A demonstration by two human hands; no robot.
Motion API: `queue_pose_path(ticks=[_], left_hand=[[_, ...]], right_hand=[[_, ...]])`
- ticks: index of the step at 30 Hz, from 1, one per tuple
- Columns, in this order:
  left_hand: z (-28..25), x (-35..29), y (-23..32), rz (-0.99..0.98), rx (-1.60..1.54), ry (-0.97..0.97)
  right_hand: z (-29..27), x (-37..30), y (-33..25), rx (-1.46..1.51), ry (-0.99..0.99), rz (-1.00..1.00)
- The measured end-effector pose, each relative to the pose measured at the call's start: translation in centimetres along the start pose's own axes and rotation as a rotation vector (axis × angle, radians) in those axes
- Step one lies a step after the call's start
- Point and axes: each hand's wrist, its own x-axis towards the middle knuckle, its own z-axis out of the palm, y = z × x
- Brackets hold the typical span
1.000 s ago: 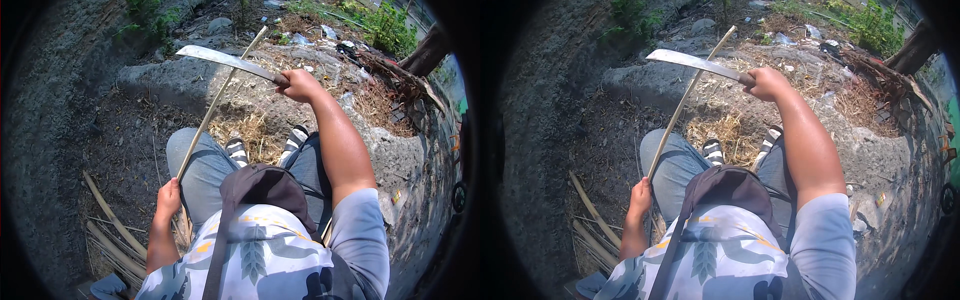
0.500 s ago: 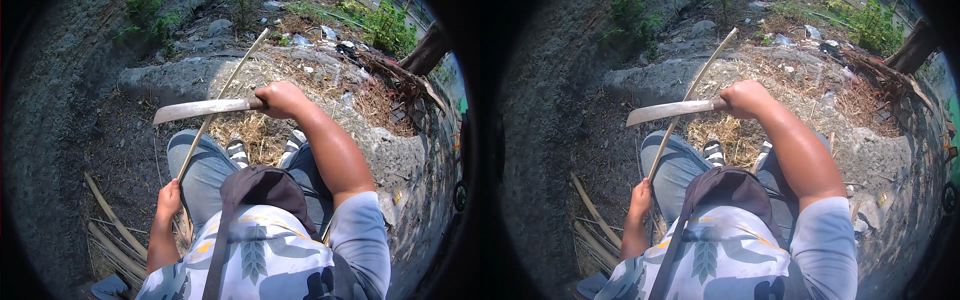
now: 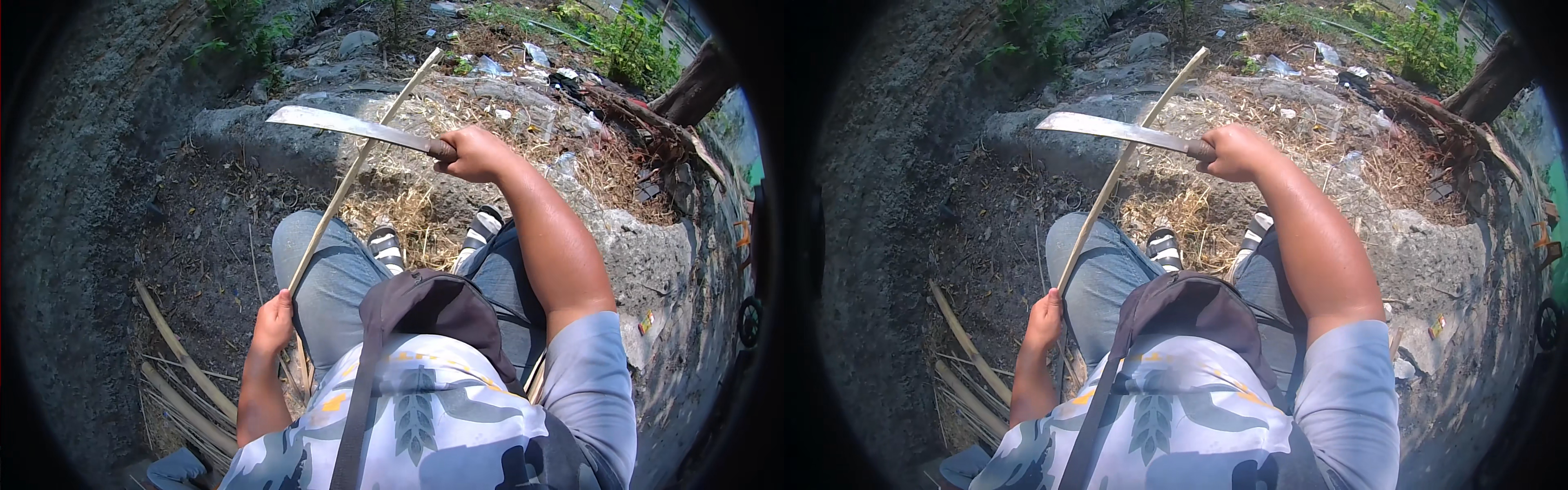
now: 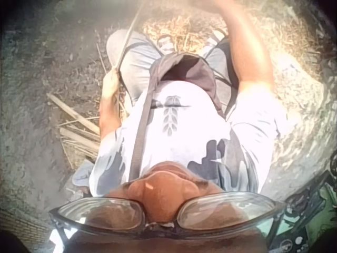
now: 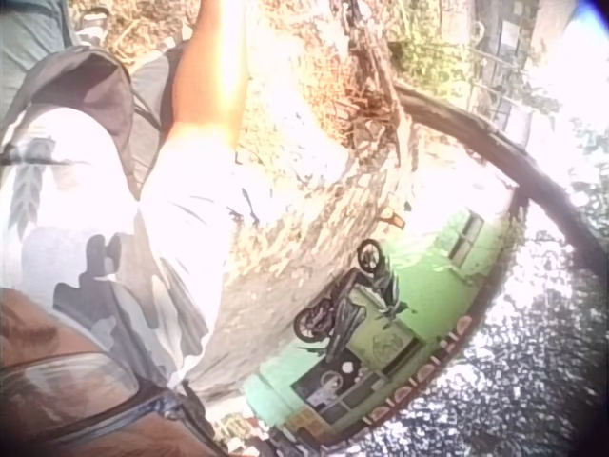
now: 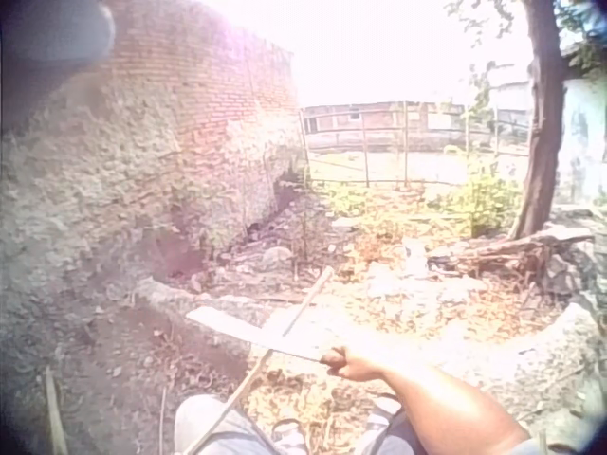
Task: The person scrapes a bamboo stick with a machete.
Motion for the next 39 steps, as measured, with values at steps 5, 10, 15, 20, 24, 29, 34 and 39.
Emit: queue_pose_path(ticks=[5, 10, 15, 20, 24, 29, 34, 39], left_hand=[[-0.1, 0.2, 0.1, 0.001, -0.031, -0.015], [0.8, -0.9, 1.4, 0.073, 0.109, 0.088], [0.7, -1.2, 2.4, 0.078, 0.205, 0.142], [0.7, -1.3, 3.0, 0.087, 0.195, 0.14], [0.7, -1.4, 3.1, 0.068, 0.13, 0.116], [1.5, -1.2, 1.9, 0.15, 0.173, 0.207], [1.0, -1.3, 3.5, 0.094, 0.2, 0.168], [0.3, -1.4, 3.7, 0.021, 0.138, 0.081]], right_hand=[[1.2, -0.5, -1.9, -0.183, 0.006, -0.138], [0.2, 0.6, 0.9, -0.09, -0.001, 0.03], [0.1, 0.4, 3.9, 0.019, 0.061, 0.16], [0.5, -0.1, 0.7, -0.04, 0.026, -0.045], [1.2, -0.6, -3.4, -0.194, -0.029, -0.219], [-0.2, -0.7, -2.2, -0.173, -0.028, -0.223], [0.2, 0.3, 2.0, -0.02, 0.0, 0.012], [0.6, -0.4, 0.8, -0.024, -0.03, 0.102]])
